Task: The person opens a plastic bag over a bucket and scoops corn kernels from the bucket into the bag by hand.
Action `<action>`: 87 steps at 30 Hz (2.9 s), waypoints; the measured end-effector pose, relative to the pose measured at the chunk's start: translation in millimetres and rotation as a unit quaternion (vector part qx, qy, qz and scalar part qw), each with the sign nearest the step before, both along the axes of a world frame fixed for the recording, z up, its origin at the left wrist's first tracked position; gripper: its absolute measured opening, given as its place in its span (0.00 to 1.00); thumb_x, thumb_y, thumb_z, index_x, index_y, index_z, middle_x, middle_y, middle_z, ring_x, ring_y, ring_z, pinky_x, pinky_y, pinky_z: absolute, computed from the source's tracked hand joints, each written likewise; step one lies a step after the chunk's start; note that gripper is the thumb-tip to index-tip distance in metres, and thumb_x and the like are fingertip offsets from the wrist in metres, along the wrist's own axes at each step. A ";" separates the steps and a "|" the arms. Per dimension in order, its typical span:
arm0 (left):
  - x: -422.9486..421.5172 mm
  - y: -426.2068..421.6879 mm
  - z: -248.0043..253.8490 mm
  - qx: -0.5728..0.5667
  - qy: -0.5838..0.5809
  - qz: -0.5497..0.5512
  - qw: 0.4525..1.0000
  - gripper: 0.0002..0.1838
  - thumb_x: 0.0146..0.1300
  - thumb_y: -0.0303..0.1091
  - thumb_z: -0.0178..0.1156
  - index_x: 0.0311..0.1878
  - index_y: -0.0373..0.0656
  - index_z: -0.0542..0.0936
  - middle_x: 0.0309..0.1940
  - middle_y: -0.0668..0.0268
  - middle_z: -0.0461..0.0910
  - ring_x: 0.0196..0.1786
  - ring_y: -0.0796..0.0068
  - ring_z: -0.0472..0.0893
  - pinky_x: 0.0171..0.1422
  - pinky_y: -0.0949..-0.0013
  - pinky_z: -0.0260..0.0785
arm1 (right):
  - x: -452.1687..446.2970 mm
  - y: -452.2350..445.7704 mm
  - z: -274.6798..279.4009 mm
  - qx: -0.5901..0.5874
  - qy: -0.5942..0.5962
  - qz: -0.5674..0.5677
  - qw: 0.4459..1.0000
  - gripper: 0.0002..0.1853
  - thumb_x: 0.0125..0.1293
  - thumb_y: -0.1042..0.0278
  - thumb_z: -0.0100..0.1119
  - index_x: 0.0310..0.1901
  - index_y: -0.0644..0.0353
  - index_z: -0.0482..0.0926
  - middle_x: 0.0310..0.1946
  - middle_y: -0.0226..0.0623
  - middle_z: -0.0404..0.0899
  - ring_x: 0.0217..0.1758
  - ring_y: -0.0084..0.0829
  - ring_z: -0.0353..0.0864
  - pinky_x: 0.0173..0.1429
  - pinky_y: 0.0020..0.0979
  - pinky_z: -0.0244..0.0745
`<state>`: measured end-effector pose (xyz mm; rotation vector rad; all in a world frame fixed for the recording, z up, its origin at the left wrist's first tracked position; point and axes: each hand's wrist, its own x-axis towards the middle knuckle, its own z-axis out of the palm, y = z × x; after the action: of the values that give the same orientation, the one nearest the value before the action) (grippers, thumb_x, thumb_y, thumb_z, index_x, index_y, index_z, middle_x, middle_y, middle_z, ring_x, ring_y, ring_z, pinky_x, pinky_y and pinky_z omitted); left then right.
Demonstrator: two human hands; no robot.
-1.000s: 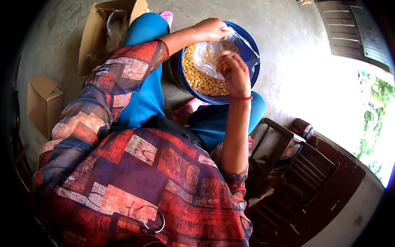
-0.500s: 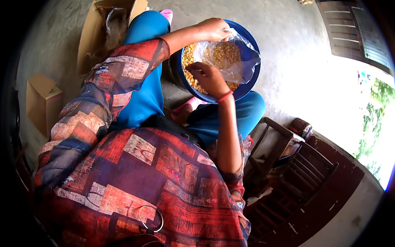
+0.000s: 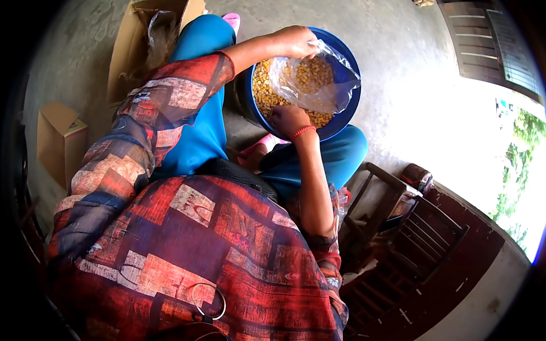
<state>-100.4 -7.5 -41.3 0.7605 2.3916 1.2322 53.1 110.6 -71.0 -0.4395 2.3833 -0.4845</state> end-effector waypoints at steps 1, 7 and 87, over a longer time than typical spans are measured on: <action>-0.2 0.5 -1.1 -0.006 0.015 0.000 1.000 0.15 0.56 0.43 0.50 0.23 0.44 0.77 0.15 0.65 0.74 0.18 0.72 0.74 0.27 0.67 0.66 | 0.3 1.2 0.7 -0.007 0.013 -0.009 1.000 0.12 0.56 0.59 0.48 0.32 0.55 0.79 0.29 0.45 0.78 0.36 0.46 0.76 0.43 0.40 0.69; -0.6 2.5 -2.9 -0.019 -0.002 -0.006 1.000 0.15 0.55 0.43 0.50 0.23 0.44 0.77 0.15 0.65 0.75 0.19 0.71 0.74 0.28 0.67 0.66 | -0.2 -1.6 9.1 -0.214 -0.057 -0.189 0.957 0.11 0.56 0.62 0.51 0.30 0.60 0.79 0.20 0.39 0.77 0.26 0.29 0.77 0.35 0.29 0.70; 10.1 2.4 14.0 -0.002 -0.116 -0.072 0.991 0.17 0.58 0.43 0.48 0.26 0.40 0.78 0.15 0.66 0.72 0.18 0.75 0.72 0.21 0.70 0.66 | -4.7 -12.9 18.8 -0.138 -0.104 -0.092 0.981 0.15 0.58 0.57 0.49 0.35 0.61 0.75 0.29 0.50 0.76 0.35 0.45 0.76 0.42 0.37 0.68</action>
<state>-90.3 -5.0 -27.3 0.7307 2.1147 1.1883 48.4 97.7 -52.2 -0.2749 2.1711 -0.9076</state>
